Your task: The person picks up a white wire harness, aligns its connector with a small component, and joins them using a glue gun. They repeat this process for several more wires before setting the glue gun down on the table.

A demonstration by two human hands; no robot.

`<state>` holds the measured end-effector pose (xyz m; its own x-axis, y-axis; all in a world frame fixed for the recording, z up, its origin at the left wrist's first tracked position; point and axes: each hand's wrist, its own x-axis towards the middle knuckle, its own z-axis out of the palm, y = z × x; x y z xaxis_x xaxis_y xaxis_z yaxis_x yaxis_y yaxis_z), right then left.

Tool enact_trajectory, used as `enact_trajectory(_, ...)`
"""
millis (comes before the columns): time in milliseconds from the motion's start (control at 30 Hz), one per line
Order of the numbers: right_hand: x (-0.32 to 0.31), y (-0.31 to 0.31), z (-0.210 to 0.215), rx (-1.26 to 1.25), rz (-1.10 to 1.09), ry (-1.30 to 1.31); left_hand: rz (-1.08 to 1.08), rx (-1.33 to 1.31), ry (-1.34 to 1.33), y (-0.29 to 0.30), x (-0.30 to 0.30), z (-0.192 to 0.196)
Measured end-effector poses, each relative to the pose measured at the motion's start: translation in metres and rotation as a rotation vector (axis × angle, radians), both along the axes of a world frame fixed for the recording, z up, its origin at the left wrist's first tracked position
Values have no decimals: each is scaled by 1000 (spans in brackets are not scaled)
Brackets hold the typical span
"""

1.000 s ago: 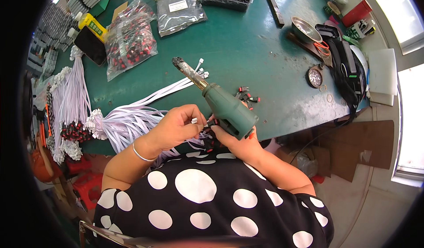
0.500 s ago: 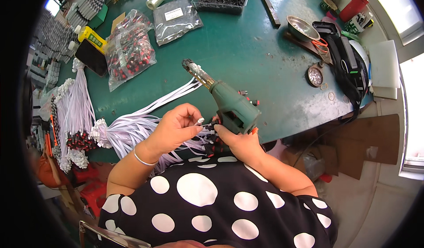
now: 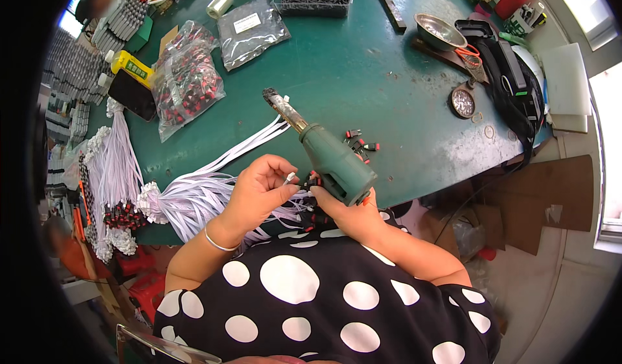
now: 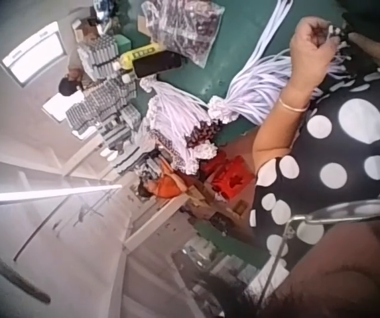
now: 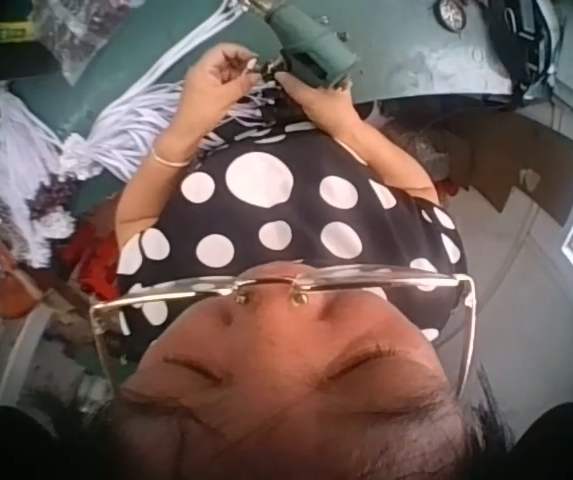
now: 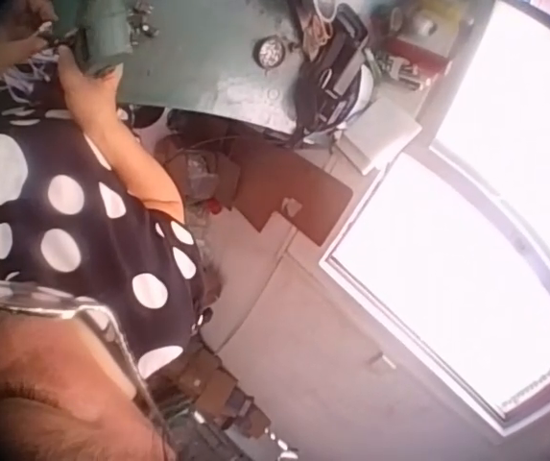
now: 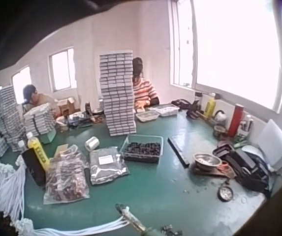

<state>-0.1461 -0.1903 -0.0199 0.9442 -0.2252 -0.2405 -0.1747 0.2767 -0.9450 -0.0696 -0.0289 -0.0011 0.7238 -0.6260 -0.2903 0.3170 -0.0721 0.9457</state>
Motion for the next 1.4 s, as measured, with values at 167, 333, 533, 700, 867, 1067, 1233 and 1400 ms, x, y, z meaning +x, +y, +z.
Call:
enact_trajectory(167,-4,2,7,37,-3,-28,70,-86,-10,-2,-5,-5)
enact_trajectory(333,-5,1,2,-16,19,-3,73,-32,-11,-6,-5,-3)
enact_trajectory(533,-5,2,7,-4,-4,23,78,-61,-52,-5,-6,-8)
enact_trajectory(700,-3,2,8,5,-27,38,21,26,-197,-4,-6,-6)
enact_trajectory(867,-7,3,7,-10,-22,45,-18,151,-249,-6,-6,5)
enact_trajectory(1067,-7,-3,8,35,-55,41,92,6,-218,-10,-10,-3)
enact_trajectory(1233,-4,-74,32,-335,-127,26,-155,78,-473,17,-8,19)
enact_trajectory(1400,9,-113,1,-998,-73,-546,-629,34,-738,21,-4,16)
